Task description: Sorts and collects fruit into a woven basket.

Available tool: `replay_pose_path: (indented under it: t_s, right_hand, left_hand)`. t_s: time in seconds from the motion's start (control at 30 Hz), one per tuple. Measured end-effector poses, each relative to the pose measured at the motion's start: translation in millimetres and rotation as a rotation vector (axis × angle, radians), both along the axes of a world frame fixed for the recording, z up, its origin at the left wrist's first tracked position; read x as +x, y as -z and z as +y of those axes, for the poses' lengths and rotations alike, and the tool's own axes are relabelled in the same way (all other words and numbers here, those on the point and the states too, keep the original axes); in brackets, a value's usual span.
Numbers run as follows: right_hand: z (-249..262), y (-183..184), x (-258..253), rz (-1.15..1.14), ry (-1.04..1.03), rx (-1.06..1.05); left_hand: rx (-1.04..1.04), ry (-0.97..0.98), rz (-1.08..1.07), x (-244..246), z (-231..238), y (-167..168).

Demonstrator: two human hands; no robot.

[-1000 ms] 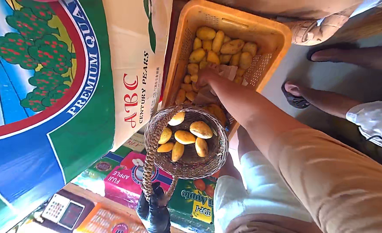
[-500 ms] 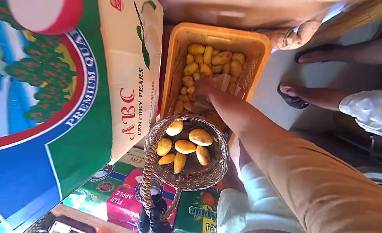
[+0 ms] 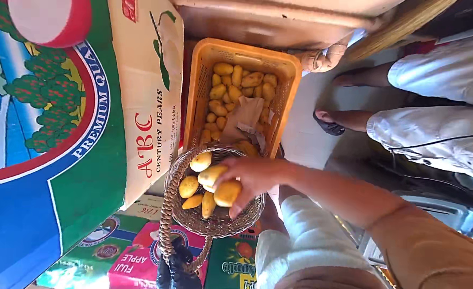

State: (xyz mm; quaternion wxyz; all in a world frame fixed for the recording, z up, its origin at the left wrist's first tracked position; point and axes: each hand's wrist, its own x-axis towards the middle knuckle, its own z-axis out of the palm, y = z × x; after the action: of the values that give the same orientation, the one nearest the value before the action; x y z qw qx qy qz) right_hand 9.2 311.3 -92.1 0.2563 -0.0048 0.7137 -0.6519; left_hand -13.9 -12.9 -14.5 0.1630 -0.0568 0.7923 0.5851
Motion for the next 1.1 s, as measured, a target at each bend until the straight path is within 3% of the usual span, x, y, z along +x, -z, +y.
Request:
replay_pose_path:
  t_s: [0.03, 0.1, 0.13, 0.2, 0.23, 0.3, 0.4, 0.53, 0.6, 0.73, 0.8, 0.93, 1.0, 1.1]
  right_hand:
    - [-1.1, -1.4, -2.3, -0.026, -0.03, -0.056]
    - [18.2, 26.6, -20.4, -0.037, 0.198, -0.061]
    - [37.4, 57.8, -36.6, -0.016, 0.38, 0.034]
    - [89.2, 137.3, -69.6, -0.124, 0.605, 0.467]
    - [114.3, 181.3, -80.0, -0.22, 0.597, 0.688]
    - [151.9, 259.1, -89.9, -0.337, 0.522, 0.89]
    - [158.1, 307.0, -87.7, -0.336, 0.428, 0.983]
    - [152.0, 319.6, -99.6, -0.36, 0.31, 1.207]
    - [152.1, 308.2, -95.2, -0.382, 0.391, 1.076]
    - [135.8, 309.3, -98.5, -0.461, 0.804, 0.449]
    - [143.5, 315.1, -115.3, -0.459, 0.877, 0.264]
    - [129.1, 317.0, -147.8, -0.48, 0.979, 0.29]
    - [125.3, 316.1, -140.7, -0.466, 1.03, 0.332]
    - [121.3, 265.1, -118.4, -0.294, 1.078, 0.152]
  left_hand:
    - [0.0, 0.004, 0.005, -0.2, -0.1, 0.3]
    - [-0.004, 0.025, 0.016, -0.7, -7.3, 3.6]
    - [-0.017, 0.028, 0.018, -0.7, -8.7, 4.2]
    - [-0.053, 0.003, 0.003, 0.3, -3.7, 0.8]
    - [-0.069, -0.011, -0.011, 1.4, -0.4, -0.6]
    - [-0.1, -0.043, -0.025, 0.7, 4.3, -0.6]
    - [-0.09, -0.024, -0.033, 2.4, -8.1, 1.3]
    - [-0.121, 0.017, -0.022, 1.9, -16.9, 5.3]
    - [-0.123, -0.024, -0.035, -1.9, -5.0, 1.6]
    - [-0.092, -0.015, 0.0, 4.4, -12.4, 3.0]
    - [-0.127, -0.022, 0.007, -1.5, -3.7, 5.6]
    - [-0.149, -0.019, -0.011, 0.2, -2.6, 1.0]
    - [-0.158, -0.008, -0.017, 1.5, -1.8, -1.2]
    - [-0.137, 0.006, -0.006, 0.1, -1.9, -0.5]
